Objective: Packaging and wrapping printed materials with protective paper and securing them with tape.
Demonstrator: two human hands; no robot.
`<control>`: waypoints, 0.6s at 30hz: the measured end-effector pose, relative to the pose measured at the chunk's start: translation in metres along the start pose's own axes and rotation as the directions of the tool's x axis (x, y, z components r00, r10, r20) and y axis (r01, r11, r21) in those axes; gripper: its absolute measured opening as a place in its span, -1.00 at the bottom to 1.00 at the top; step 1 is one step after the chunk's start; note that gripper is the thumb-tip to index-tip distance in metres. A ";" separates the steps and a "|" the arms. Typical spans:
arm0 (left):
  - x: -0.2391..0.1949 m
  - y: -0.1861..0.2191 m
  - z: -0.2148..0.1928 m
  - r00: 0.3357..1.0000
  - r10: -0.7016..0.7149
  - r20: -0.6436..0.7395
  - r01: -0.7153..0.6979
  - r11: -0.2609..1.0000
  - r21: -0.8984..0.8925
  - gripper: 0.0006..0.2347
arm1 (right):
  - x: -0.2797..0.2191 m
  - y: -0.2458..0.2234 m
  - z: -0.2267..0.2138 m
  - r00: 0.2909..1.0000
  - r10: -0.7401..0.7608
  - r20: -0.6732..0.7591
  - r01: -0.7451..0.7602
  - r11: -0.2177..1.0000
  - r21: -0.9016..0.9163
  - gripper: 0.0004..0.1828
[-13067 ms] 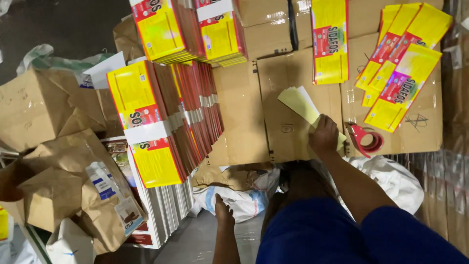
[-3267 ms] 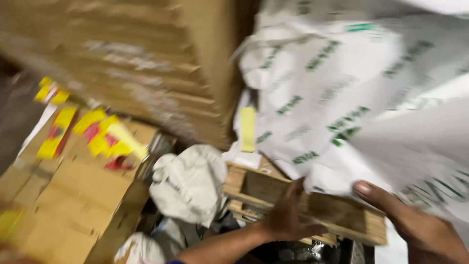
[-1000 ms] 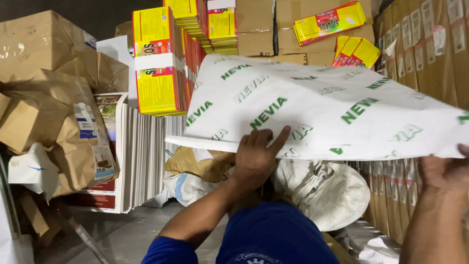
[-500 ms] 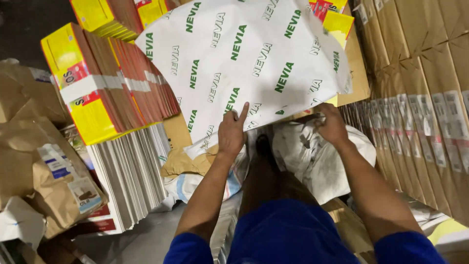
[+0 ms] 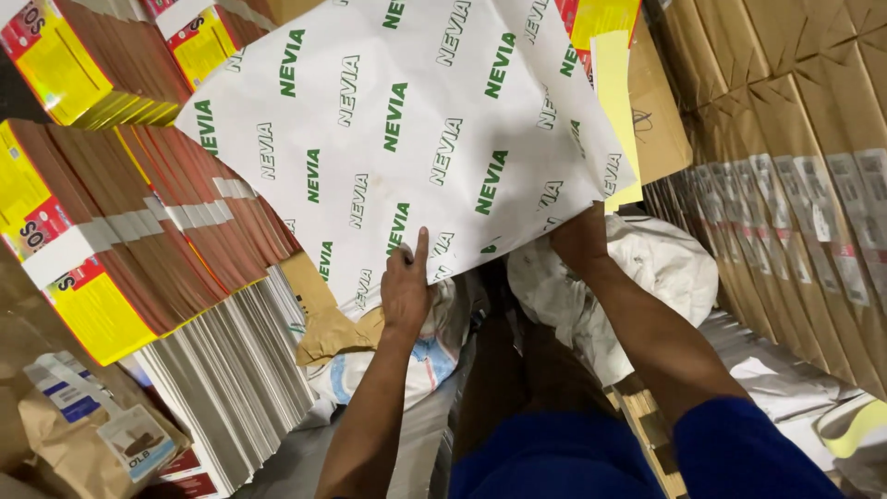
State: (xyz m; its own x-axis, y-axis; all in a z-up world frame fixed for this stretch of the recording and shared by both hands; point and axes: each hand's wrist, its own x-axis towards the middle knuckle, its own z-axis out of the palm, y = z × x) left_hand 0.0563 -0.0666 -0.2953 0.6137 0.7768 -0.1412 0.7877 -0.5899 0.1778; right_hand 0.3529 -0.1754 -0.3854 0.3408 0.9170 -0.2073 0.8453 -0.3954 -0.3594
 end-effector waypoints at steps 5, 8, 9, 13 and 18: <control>0.003 -0.022 0.024 1.000 0.022 0.007 -0.022 1.000 0.017 -0.20 | -0.065 0.015 -0.005 0.927 -0.368 0.076 0.373 0.925 -0.069 -0.62; 0.003 -0.037 0.049 0.999 0.040 0.016 -0.042 0.996 0.085 -0.21 | -0.121 0.054 0.008 0.866 -0.479 0.144 0.477 0.878 0.047 -0.53; 0.007 -0.040 0.058 0.996 0.034 0.078 -0.041 0.995 0.094 -0.18 | -0.135 0.067 0.008 0.928 -0.365 0.079 0.367 0.930 -0.003 -0.60; 0.004 -0.058 0.092 0.964 -0.034 0.265 -0.016 0.983 0.182 -0.12 | -0.143 0.134 0.006 0.966 0.249 0.072 -0.238 0.962 -0.131 -0.87; 0.021 -0.039 0.077 0.915 -0.054 0.399 -0.013 0.987 0.163 -0.14 | -0.052 0.151 -0.027 0.915 0.088 -0.393 -0.139 0.985 -0.104 -0.90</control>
State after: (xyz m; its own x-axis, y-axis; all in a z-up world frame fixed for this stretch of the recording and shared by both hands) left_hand 0.0425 -0.0442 -0.3800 0.5410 0.6551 -0.5274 0.7783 -0.6277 0.0187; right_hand 0.4736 -0.2813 -0.4043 0.5479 0.8253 0.1367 0.8278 -0.5113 -0.2307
